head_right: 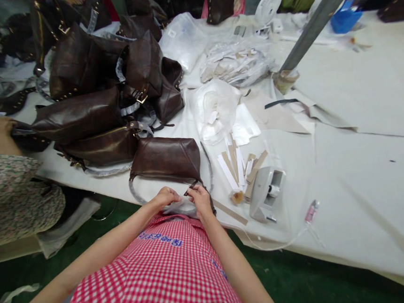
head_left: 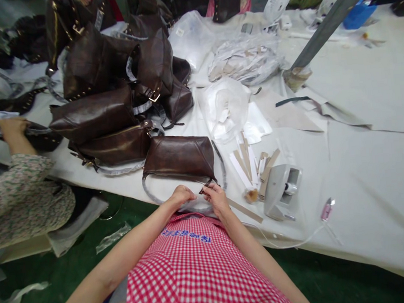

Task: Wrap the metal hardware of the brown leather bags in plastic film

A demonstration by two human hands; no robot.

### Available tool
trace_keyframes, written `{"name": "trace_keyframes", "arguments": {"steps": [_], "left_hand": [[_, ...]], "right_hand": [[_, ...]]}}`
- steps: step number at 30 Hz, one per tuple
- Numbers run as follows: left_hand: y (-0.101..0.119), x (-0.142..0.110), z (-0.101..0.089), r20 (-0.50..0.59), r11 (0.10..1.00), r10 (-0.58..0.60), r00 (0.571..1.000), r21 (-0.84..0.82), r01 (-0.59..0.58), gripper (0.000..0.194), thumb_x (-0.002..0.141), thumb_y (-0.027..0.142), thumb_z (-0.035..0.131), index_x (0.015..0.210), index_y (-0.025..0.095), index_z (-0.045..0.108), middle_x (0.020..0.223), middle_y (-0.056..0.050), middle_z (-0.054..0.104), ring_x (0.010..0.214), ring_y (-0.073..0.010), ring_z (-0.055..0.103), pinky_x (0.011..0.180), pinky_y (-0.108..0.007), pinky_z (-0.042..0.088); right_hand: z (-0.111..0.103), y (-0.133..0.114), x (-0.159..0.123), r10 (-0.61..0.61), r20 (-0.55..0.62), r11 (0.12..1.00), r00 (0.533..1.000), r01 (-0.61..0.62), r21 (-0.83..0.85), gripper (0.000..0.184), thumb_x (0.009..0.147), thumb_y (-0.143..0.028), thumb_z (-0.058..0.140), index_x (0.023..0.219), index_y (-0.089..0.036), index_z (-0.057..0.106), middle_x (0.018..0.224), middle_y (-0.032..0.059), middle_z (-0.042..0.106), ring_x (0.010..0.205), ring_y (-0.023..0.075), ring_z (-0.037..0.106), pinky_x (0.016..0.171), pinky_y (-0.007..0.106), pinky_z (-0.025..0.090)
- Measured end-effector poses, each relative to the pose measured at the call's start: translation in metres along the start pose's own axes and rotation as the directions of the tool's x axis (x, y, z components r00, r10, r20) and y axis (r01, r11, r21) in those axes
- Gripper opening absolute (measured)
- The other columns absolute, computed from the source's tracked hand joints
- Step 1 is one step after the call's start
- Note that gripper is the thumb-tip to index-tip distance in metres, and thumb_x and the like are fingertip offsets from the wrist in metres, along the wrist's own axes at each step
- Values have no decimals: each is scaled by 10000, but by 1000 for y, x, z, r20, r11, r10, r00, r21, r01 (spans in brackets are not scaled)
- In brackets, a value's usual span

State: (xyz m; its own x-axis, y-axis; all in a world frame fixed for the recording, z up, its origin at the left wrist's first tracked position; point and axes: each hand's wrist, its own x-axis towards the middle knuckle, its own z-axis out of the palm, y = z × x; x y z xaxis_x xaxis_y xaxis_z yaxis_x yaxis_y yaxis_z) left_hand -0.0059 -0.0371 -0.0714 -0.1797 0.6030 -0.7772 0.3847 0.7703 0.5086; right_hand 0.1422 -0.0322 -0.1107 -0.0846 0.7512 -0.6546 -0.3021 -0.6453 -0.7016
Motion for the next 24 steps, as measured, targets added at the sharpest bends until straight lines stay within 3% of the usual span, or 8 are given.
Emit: {"name": "trace_keyframes", "arguments": {"steps": [8,19,24], "left_hand": [[-1,6,1,-21,1000,9,1000,15,-8,109,594,182,703,546,126,623,411,57,438,434,-79,351,466,-241,267],[0,6,4,42,1000,12,999,-19,-12,149,565,194,679,483,138,568,370,67,371,408,-73,313,448,-241,225],[2,3,3,53,999,1,999,-49,1,149,536,239,688,510,133,586,411,53,421,449,-85,365,469,-236,258]], "right_hand": [[0,-3,-2,-7,6,1000,1000,7,-28,249,562,-344,765,733,-208,646,687,4,696,663,155,631,523,214,418],[-2,-2,-2,-13,24,999,1000,14,-46,283,540,-368,790,719,-207,641,648,-8,683,600,143,603,505,219,407],[-2,-2,-2,-19,26,999,999,20,-46,278,534,-373,790,693,-209,631,621,-13,671,557,132,573,488,221,397]]}}
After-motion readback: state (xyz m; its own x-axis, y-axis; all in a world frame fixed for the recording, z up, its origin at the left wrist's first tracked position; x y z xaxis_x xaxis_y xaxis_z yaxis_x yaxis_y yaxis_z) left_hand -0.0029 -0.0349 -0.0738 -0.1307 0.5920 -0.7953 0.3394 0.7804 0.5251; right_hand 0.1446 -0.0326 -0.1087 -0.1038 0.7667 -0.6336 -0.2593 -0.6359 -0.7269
